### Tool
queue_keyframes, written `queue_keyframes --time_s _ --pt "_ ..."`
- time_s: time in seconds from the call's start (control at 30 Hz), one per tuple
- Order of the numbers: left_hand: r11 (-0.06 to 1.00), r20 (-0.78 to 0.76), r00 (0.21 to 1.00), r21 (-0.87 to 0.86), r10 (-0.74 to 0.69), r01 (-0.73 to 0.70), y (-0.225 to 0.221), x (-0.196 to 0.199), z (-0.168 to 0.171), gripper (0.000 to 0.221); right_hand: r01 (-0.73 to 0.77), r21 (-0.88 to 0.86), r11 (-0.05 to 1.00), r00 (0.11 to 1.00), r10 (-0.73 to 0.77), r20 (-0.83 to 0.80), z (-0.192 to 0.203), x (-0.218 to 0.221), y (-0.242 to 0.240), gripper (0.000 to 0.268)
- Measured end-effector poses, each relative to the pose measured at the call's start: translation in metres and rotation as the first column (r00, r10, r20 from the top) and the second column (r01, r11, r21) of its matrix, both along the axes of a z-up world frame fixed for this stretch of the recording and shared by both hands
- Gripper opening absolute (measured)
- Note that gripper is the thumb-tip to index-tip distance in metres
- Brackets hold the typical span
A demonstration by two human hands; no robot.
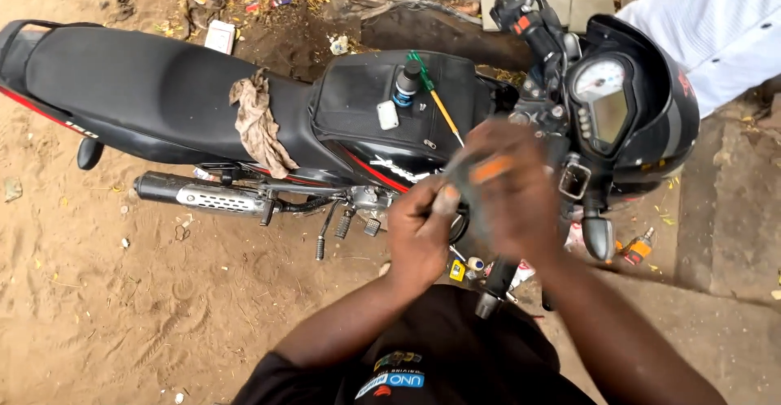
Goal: The person works on a motorcycle parked on a dirt lot, using a green-handled screwdriver on the handlebar switch assembly near the ignition. They remove and handle a small component, wipe parts with a rag, and pick up a bottle from the tank bag area.
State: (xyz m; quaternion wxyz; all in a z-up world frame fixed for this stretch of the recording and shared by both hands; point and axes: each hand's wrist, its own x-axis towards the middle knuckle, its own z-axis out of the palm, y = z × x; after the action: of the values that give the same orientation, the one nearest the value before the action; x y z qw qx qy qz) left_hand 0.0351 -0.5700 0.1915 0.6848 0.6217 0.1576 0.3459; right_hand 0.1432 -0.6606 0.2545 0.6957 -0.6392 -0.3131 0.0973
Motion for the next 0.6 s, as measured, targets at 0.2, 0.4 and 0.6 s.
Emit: queue_keyframes --time_s 0.2,0.4,0.6 --pt "0.580 0.317 0.935 -0.737 -0.158 0.348 -0.024 0.014 0.000 0.013 0.117 -0.043 0.992 0.916 -0.091 0.391 -0.033 -0.008 -0.031 0.024" --pt "0.564 0.339 0.940 -0.770 -0.033 0.297 -0.056 0.034 0.032 0.018 0.099 0.177 0.979 0.943 -0.149 0.298 -0.006 0.015 -0.072 0.012" --pt "0.626 0.273 0.958 -0.734 -0.082 0.263 -0.094 0.050 0.018 0.017 0.163 -0.076 0.984 0.568 -0.030 0.823 -0.012 0.032 -0.125 0.028"
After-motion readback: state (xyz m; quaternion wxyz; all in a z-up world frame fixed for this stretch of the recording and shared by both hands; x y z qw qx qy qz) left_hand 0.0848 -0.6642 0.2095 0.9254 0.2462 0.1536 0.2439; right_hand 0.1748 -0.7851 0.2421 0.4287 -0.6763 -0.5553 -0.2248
